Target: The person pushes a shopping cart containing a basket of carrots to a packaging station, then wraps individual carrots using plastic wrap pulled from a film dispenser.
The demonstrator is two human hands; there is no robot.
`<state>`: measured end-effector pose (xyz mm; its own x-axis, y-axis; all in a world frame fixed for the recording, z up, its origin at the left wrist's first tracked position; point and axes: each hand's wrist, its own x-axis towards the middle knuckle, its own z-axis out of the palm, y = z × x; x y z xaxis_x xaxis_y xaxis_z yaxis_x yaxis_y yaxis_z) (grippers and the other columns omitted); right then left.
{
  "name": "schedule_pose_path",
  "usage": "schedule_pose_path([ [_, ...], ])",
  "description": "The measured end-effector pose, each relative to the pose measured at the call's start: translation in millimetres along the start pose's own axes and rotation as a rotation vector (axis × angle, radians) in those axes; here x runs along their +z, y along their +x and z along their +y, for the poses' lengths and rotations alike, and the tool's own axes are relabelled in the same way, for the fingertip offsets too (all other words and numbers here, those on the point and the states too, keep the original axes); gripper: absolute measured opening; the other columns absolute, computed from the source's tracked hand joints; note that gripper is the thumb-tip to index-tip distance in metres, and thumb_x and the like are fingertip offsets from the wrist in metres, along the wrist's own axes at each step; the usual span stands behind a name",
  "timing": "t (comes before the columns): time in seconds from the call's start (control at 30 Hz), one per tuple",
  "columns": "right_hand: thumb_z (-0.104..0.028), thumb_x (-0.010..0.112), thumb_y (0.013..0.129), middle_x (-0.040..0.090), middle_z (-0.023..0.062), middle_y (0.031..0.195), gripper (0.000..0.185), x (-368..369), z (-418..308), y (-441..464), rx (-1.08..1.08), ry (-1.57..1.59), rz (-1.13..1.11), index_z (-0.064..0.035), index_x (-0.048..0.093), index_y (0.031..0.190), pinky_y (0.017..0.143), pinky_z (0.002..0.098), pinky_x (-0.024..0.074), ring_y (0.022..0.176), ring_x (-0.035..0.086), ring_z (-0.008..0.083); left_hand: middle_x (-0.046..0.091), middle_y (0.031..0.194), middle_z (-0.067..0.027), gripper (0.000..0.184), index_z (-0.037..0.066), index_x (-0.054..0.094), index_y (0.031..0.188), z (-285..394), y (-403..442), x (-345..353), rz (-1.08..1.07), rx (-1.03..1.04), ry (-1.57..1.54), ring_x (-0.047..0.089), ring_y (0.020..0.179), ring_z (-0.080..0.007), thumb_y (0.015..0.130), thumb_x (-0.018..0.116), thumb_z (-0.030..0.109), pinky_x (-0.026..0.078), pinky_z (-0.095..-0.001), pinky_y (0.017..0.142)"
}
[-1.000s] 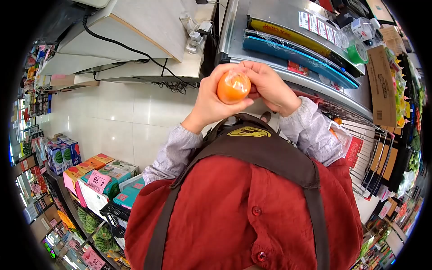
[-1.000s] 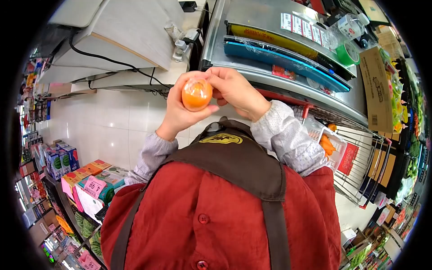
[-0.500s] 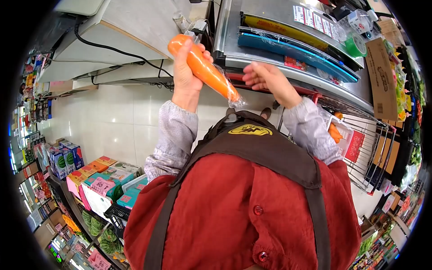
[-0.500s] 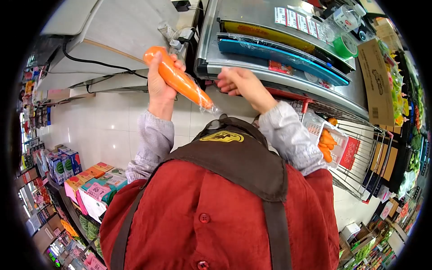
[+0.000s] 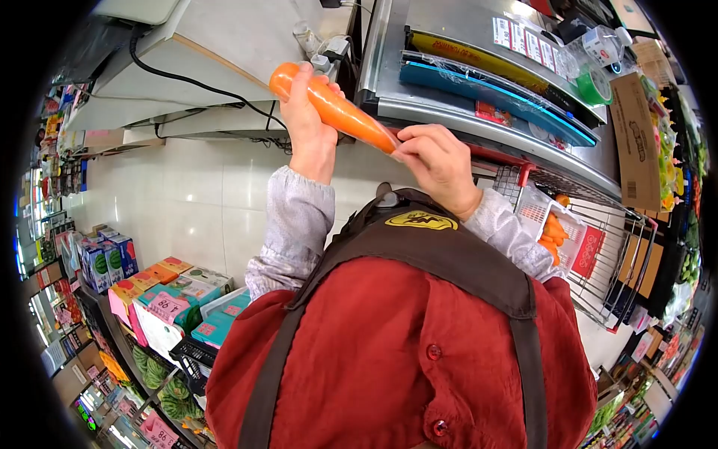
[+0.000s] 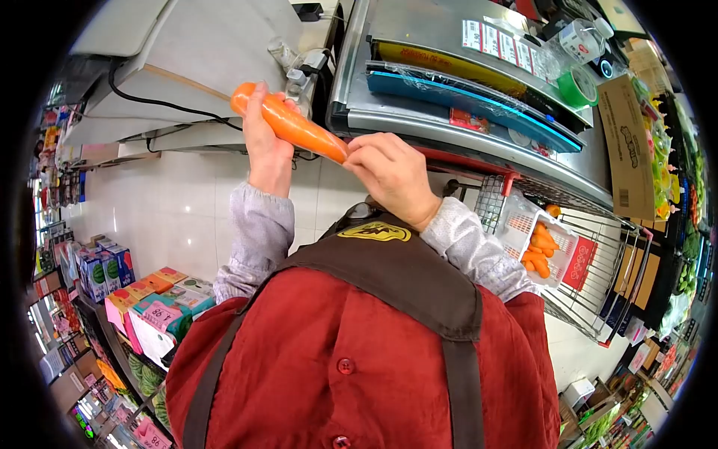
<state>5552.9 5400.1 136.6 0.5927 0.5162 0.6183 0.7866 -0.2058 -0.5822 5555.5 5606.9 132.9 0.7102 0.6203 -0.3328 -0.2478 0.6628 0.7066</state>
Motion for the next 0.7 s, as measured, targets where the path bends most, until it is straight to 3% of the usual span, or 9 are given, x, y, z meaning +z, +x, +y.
schedule_pose_path([
  [0.1,-0.003,0.072,0.072,0.063,0.0059,0.079,0.013,-5.9,2.1,-5.5,0.193,0.187,-0.081,-0.0065,0.062,0.080,0.061,0.0311,0.0503,0.069,0.062,0.0235,0.054,0.078,-0.0085,0.032,0.008,0.049,0.101,-1.9,0.3,2.0,0.024,0.048,0.023,0.055,0.061,-0.0212,0.081,0.070,0.022,0.048,-0.0362,0.057],
  [0.13,0.000,0.072,0.073,0.066,0.0110,0.083,0.012,-10.1,2.6,-5.6,0.239,0.194,-0.123,-0.0021,0.064,0.082,0.064,0.0302,0.0531,0.072,0.065,0.0223,0.054,0.078,-0.0085,0.032,0.008,0.049,0.101,-4.0,3.6,0.7,0.026,0.048,0.021,0.055,0.061,-0.0212,0.081,0.070,0.022,0.048,-0.0362,0.057],
  [0.33,0.000,0.074,0.070,0.064,0.0081,0.079,0.015,-14.5,2.1,-6.3,-0.019,0.040,-0.101,-0.0044,0.064,0.081,0.061,0.0306,0.0513,0.070,0.063,0.0239,0.052,0.078,-0.0089,0.034,0.005,0.046,0.098,-5.5,9.1,11.6,0.065,0.030,-0.067,0.054,0.064,-0.0220,0.083,0.067,0.028,0.048,-0.0363,0.060],
  [0.4,0.000,0.075,0.068,0.061,0.0056,0.080,0.016,-5.9,11.5,-11.8,-0.118,-0.092,-0.040,-0.0062,0.065,0.078,0.061,0.0316,0.0498,0.072,0.060,0.0231,0.051,0.077,-0.0083,0.036,0.004,0.045,0.093,-5.7,9.1,18.7,0.070,-0.122,-0.201,0.052,0.067,-0.0214,0.084,0.065,0.033,0.047,-0.0357,0.063],
  [0.5,0.001,0.075,0.067,0.059,0.0072,0.084,0.016,-0.9,27.7,-9.9,-0.016,-0.115,0.100,-0.0063,0.064,0.076,0.061,0.0315,0.0490,0.073,0.058,0.0241,0.049,0.081,-0.0098,0.034,0.006,0.044,0.090,-3.2,6.6,21.1,-0.017,-0.255,-0.313,0.049,0.070,-0.0222,0.088,0.059,0.036,0.046,-0.0359,0.065],
  [0.57,0.001,0.073,0.073,0.059,0.0061,0.086,0.014,-3.1,34.9,-8.0,0.027,-0.064,0.123,-0.0037,0.063,0.081,0.064,0.0285,0.0493,0.074,0.059,0.0184,0.049,0.080,-0.0097,0.034,0.006,0.044,0.087,-5.6,5.8,24.2,-0.030,-0.188,-0.283,0.049,0.070,-0.0220,0.089,0.057,0.038,0.045,-0.0363,0.065],
  [0.63,0.001,0.070,0.080,0.060,0.0034,0.089,0.011,-5.9,38.6,-7.2,0.421,0.523,0.060,-0.0008,0.061,0.087,0.068,0.0247,0.0490,0.079,0.058,0.0109,0.049,0.081,-0.0095,0.031,0.006,0.045,0.089,-9.1,8.7,21.2,-0.117,-0.296,-0.394,0.049,0.070,-0.0209,0.088,0.059,0.034,0.046,-0.0354,0.064],
  [0.67,0.000,0.065,0.085,0.061,0.0010,0.090,0.009,-8.6,39.1,-6.0,0.516,0.744,-0.009,0.0003,0.059,0.091,0.072,0.0223,0.0492,0.081,0.057,0.0064,0.049,0.081,-0.0095,0.031,0.006,0.045,0.089,-10.3,11.6,19.8,-0.119,-0.298,-0.393,0.049,0.070,-0.0209,0.088,0.059,0.034,0.046,-0.0354,0.064],
  [0.7,0.000,0.065,0.085,0.061,0.0010,0.090,0.009,-13.2,40.1,-4.3,0.518,0.743,-0.005,0.0003,0.059,0.091,0.072,0.0223,0.0492,0.081,0.057,0.0064,0.049,0.081,-0.0093,0.030,0.006,0.046,0.092,-10.9,15.0,18.6,-0.162,-0.353,-0.370,0.049,0.070,-0.0202,0.087,0.061,0.032,0.046,-0.0347,0.064],
])
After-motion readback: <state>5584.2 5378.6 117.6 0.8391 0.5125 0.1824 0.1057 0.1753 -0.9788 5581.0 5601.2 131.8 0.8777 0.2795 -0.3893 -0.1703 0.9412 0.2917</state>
